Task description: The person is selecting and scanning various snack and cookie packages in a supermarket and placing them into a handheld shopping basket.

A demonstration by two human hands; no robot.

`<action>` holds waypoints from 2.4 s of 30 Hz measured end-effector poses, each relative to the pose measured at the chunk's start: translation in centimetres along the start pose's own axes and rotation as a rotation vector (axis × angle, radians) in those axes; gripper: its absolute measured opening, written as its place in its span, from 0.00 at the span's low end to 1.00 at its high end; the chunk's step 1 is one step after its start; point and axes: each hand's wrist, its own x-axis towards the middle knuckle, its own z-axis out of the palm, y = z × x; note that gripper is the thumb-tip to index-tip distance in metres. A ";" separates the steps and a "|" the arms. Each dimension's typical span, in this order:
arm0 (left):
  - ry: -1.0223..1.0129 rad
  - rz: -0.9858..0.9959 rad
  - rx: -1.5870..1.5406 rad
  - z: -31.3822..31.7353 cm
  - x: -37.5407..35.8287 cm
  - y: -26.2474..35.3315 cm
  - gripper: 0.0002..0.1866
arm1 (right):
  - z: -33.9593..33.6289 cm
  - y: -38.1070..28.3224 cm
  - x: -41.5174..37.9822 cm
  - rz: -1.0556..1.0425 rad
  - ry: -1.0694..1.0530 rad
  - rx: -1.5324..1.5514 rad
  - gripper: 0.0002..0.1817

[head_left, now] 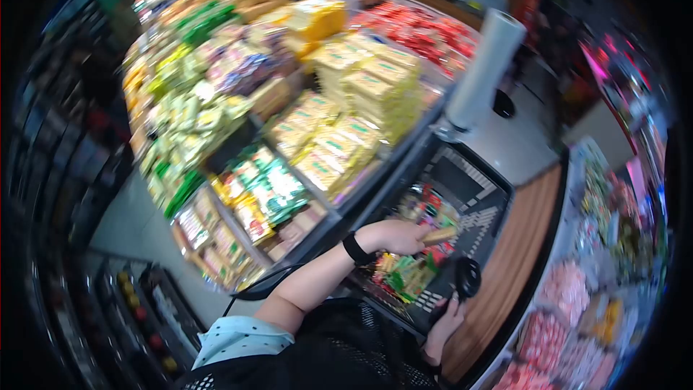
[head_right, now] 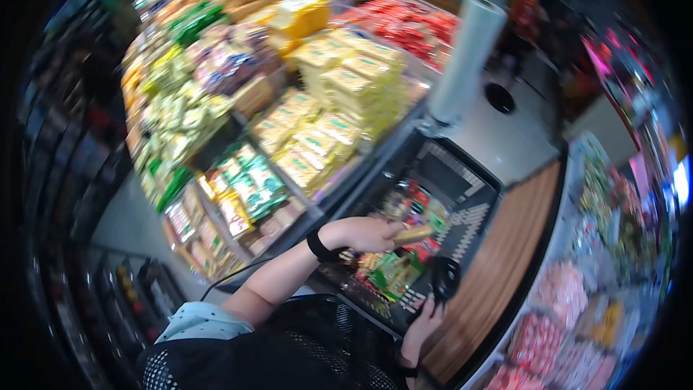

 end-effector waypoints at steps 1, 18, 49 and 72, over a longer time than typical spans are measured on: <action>0.070 0.013 0.081 0.5 -1.9 -0.6 0.23 | -0.2 0.7 0.0 -0.002 -0.003 -0.037 0.13; 1.253 -1.555 0.246 7.4 -32.4 -7.0 0.16 | -2.6 3.6 -0.1 0.066 -0.052 -0.023 0.21; 1.486 -0.806 0.352 2.6 -18.5 -5.9 0.14 | -0.6 1.3 1.0 -0.080 -0.052 -0.331 0.16; 0.629 -0.614 0.193 11.6 10.0 -11.5 0.23 | -0.1 -0.4 1.2 -0.239 -0.018 -0.357 0.09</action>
